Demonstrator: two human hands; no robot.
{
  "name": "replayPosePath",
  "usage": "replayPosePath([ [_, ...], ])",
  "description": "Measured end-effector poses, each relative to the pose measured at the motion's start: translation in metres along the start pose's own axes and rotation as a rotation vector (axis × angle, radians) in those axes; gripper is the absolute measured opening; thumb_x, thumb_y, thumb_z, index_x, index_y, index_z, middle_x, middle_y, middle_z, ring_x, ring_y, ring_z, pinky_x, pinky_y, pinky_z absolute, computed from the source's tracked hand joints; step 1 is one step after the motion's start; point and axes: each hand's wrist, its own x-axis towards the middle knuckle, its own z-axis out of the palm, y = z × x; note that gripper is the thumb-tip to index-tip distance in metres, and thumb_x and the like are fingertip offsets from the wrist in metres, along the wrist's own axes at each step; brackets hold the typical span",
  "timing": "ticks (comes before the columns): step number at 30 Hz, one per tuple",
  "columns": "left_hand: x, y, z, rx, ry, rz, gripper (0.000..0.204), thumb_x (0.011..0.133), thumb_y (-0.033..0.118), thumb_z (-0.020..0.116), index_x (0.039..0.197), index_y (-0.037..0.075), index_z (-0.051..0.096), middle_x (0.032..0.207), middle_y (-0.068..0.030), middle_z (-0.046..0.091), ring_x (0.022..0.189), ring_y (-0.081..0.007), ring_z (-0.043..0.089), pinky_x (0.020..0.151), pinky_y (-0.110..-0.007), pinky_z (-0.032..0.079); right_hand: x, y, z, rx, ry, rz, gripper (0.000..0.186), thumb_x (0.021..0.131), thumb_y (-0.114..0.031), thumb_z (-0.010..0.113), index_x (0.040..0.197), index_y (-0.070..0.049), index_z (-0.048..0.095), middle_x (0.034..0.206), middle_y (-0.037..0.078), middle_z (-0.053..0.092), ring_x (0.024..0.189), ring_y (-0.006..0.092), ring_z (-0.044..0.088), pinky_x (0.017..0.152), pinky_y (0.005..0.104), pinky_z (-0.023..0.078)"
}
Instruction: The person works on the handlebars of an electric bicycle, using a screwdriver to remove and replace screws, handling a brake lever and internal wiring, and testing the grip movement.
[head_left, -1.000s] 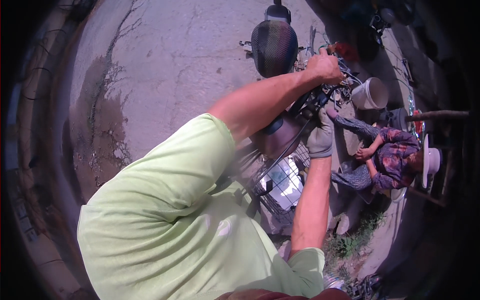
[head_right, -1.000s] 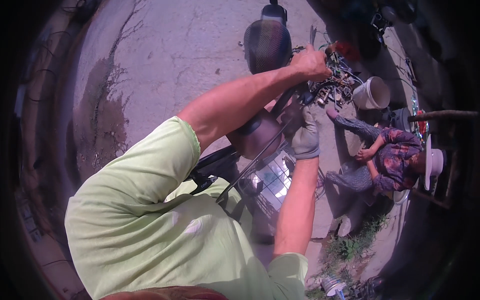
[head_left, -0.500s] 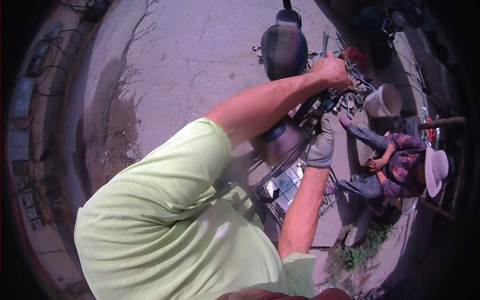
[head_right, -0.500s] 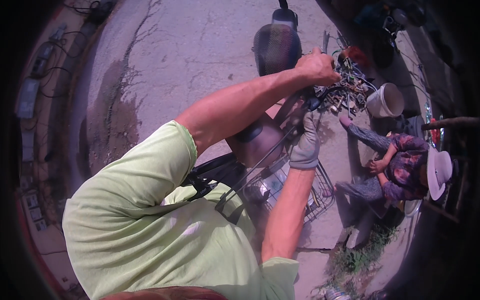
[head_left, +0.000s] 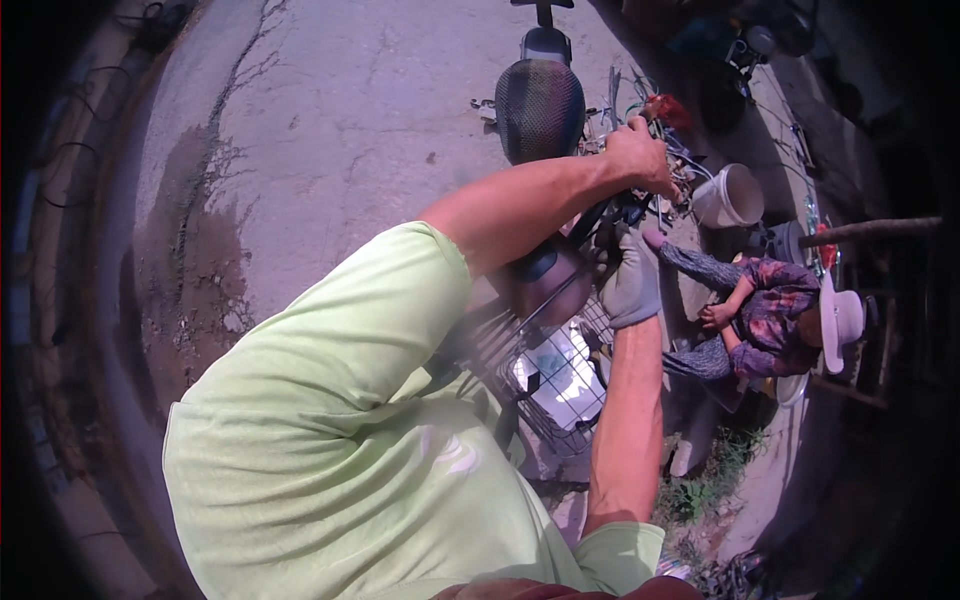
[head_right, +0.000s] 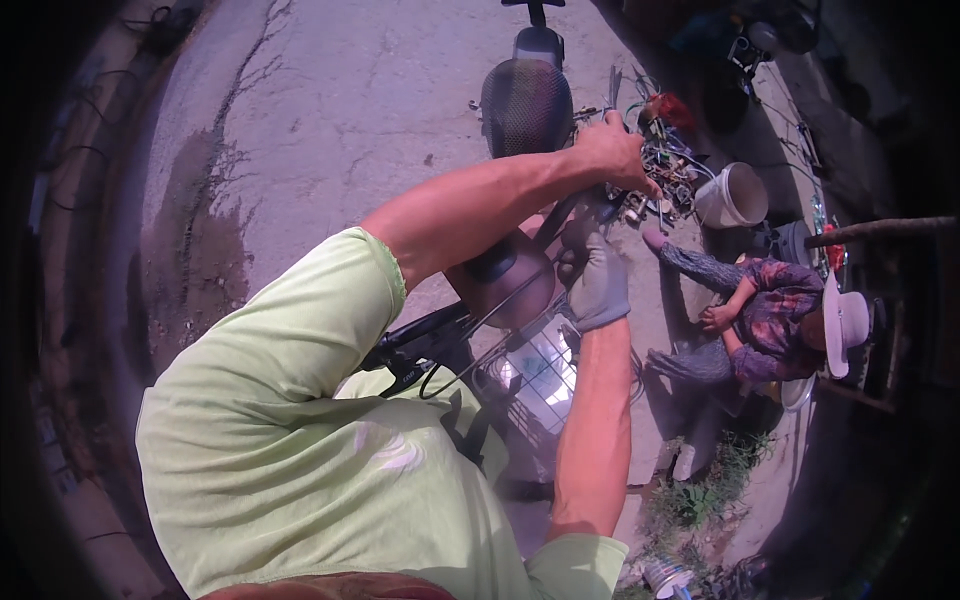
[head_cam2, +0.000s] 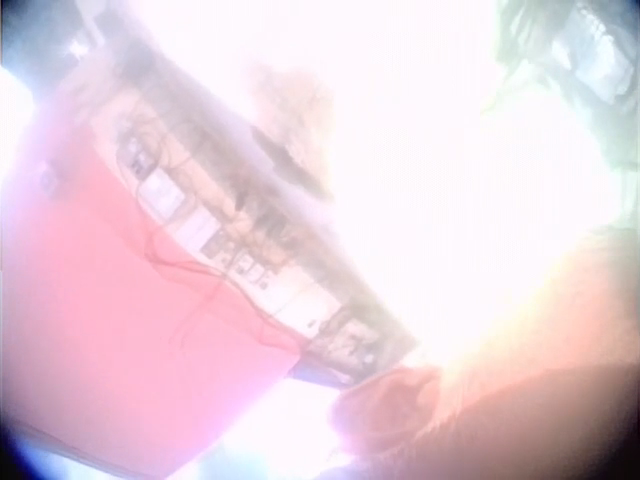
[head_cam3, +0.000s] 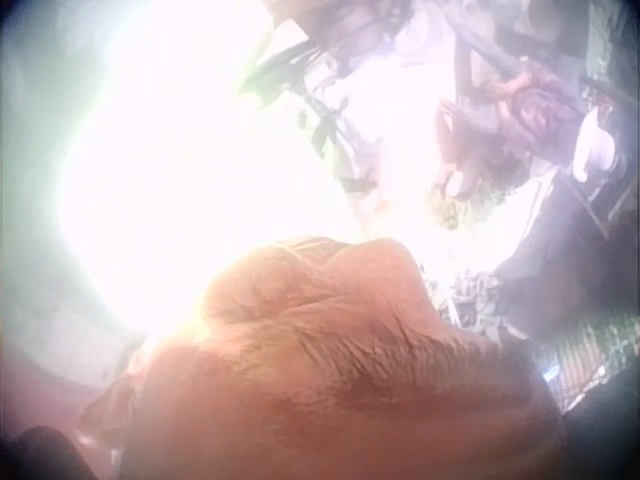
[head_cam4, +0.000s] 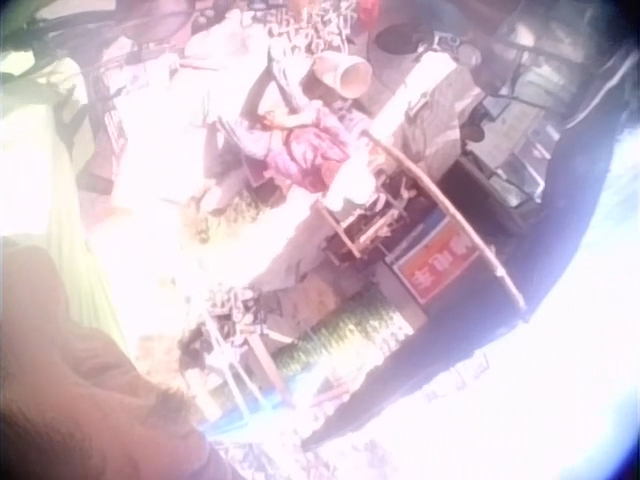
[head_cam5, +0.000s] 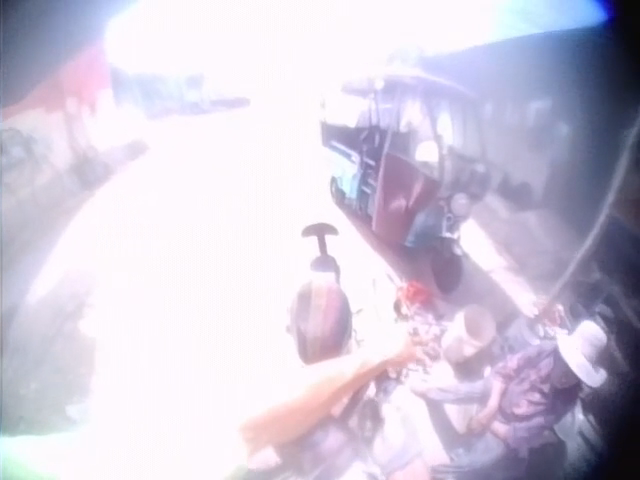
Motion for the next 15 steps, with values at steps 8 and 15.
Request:
replayPosePath([
  [8,0.008,0.0,0.011,0.079,-0.012,0.029,0.077,0.077,0.06,0.083,0.133,0.007,0.077,0.151,-0.0307,0.048,0.134,-0.042,0.062,0.111,-0.045,0.054,0.016,0.021,-0.02,0.379,-0.464,0.078,0.038,0.114,-0.045,0.05,0.119,-0.013,0.068,0.072,-0.01,0.045,0.053,0.0045,0.037,0.047,0.0212,0.028],
  [15,0.008,-0.005,0.002,0.045,-0.073,0.029,0.086,0.081,0.054,0.079,0.144,-0.003,0.066,0.159,-0.0383,0.039,0.136,-0.0401,0.063,0.114,-0.039,0.052,0.027,0.043,-0.014,0.768,-0.665,0.041,0.05,0.116,-0.044,0.049,0.134,0.0,0.063,0.075,-0.005,0.048,0.053,0.008,0.039,0.047,0.0235,0.033],
])
